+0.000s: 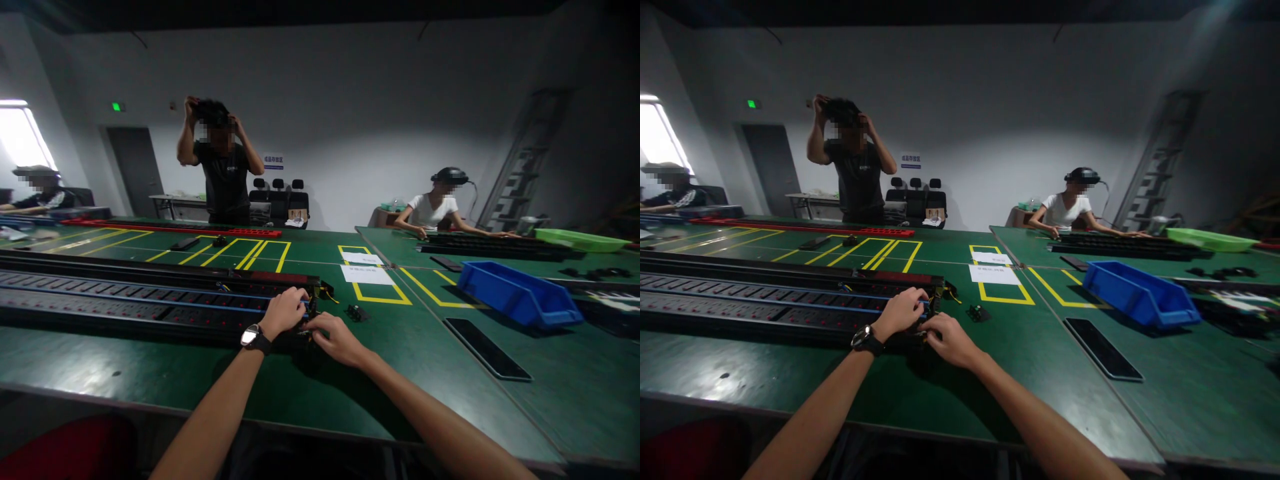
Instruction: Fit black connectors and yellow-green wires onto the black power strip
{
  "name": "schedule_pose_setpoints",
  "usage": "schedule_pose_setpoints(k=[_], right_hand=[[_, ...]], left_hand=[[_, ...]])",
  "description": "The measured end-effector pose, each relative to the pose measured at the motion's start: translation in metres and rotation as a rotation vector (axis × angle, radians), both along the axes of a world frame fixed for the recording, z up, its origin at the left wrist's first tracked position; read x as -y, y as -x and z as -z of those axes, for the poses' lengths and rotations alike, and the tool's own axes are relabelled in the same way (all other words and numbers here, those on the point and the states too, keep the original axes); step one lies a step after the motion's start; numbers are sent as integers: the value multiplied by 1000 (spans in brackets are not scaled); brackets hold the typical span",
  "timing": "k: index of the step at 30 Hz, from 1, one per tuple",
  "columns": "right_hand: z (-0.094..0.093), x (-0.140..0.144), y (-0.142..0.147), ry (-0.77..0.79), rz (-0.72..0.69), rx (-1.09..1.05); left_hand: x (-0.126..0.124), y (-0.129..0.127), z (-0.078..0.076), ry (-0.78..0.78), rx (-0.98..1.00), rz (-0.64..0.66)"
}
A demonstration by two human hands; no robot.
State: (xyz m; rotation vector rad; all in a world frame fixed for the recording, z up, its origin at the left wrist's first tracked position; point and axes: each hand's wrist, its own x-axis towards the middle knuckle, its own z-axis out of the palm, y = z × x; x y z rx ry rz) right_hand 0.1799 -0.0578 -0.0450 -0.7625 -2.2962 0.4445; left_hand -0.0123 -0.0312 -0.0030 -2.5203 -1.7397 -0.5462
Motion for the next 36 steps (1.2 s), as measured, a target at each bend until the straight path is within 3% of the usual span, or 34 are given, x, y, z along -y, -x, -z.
schedule_pose_setpoints(k=[5,9,12,14,19,22,25,31,36], right_hand=[[-14,-10,-17,-141,206,27],[-23,-22,-46,-159,435,314],[-19,-27,-60,-137,489,528],[-15,-27,-60,-165,507,561],[-14,-20,-34,-227,438,366],[-18,-14,-18,-257,316,344],[-19,-14,-15,-252,283,340],[-15,-30,-41,-163,402,224],[-12,-56,-75,20,570,-57]], left_hand=[[-1,1,2,3,-2,-3],[-1,1,2,15,-6,-9],[-1,1,1,13,-2,-6],[-1,1,1,15,1,-4],[-3,1,1,14,-3,-1],[-2,1,0,21,-10,13],[-1,1,-2,26,-21,44],[-2,-1,-4,43,-53,74],[-7,-5,-4,80,-41,44]])
